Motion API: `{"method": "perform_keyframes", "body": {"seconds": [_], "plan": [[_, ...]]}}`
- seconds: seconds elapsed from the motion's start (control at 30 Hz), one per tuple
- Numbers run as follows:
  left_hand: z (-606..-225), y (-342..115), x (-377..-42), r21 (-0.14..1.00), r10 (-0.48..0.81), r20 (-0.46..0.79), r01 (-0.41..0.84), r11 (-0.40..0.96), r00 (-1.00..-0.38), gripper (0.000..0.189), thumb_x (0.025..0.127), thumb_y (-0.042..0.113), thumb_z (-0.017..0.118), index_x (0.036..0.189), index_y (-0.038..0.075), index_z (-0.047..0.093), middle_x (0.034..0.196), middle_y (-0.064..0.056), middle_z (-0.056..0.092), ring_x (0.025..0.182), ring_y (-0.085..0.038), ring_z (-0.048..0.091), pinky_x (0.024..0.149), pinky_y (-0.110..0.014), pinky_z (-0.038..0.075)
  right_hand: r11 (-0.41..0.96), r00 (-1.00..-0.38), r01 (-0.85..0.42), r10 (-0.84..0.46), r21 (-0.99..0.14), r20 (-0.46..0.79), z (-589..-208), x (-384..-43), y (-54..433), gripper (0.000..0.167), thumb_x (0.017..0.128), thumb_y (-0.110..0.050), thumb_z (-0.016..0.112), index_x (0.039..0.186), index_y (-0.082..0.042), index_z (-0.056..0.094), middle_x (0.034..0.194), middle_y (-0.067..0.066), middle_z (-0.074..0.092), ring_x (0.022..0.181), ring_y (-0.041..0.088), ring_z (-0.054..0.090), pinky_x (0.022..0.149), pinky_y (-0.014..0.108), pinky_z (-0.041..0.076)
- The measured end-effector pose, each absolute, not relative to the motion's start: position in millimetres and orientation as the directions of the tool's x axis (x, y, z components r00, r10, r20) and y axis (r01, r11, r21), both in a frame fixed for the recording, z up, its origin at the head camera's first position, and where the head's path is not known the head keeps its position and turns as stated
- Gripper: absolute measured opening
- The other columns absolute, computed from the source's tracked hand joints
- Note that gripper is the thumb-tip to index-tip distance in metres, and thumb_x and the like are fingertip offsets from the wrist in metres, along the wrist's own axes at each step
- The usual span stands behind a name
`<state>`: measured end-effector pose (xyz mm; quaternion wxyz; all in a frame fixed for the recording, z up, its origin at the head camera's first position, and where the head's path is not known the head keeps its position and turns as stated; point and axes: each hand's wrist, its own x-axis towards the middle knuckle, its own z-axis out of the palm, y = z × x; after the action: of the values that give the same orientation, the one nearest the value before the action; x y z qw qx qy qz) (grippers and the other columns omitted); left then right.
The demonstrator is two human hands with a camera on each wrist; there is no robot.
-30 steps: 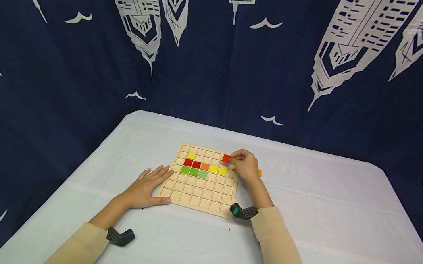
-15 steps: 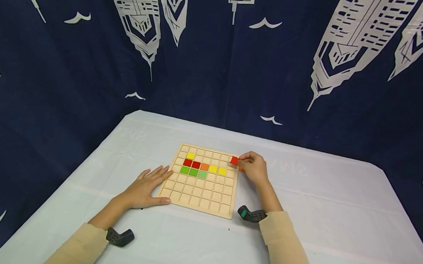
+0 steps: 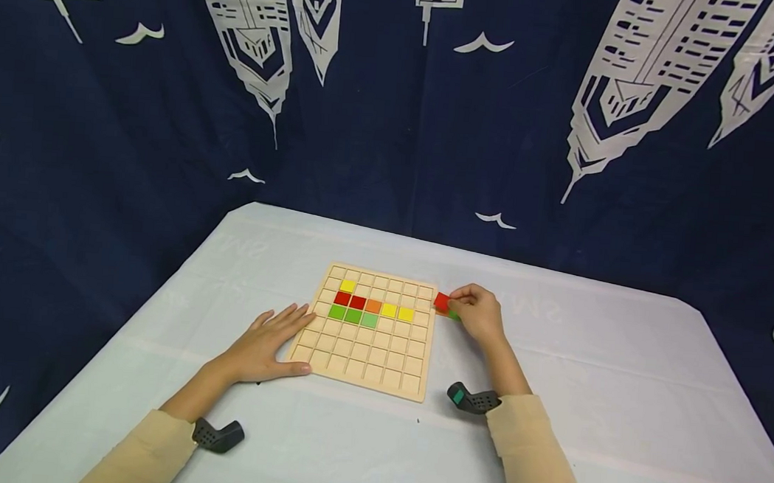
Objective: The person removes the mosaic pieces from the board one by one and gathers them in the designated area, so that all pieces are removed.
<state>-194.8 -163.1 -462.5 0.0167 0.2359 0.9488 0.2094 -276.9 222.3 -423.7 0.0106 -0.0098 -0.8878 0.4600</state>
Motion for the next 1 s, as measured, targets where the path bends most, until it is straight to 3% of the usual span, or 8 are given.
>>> {"method": "perform_keyframes", "body": {"seconds": [0.57,1.0], "plan": [[-464,-164,-195,0.407,0.458,0.081,0.448,0.796,-0.886,0.096,0.081,0.070,0.059,0.155,0.016,0.030,0.160,-0.005,0.022,0.148,-0.026,0.013,0.115,-0.055,0.009,0.544,-0.999,0.032,0.037,-0.838,-0.014,-421,-273,247,0.022,0.091,-0.012,0.066,0.106,0.004,0.063,0.087,0.003,0.068,0.077,0.013,0.057,0.065,0.022,0.048],[-465,-163,-195,0.402,0.454,0.089,0.449,0.798,-0.887,0.096,0.081,0.069,0.060,0.154,0.016,0.031,0.160,-0.005,0.023,0.148,-0.025,0.013,0.116,-0.055,0.008,0.500,-0.996,0.049,0.083,-0.864,-0.008,-422,-266,270,0.028,0.090,-0.015,0.069,0.107,0.006,0.063,0.082,-0.008,0.067,0.077,0.008,0.058,0.067,0.020,0.049]]}}
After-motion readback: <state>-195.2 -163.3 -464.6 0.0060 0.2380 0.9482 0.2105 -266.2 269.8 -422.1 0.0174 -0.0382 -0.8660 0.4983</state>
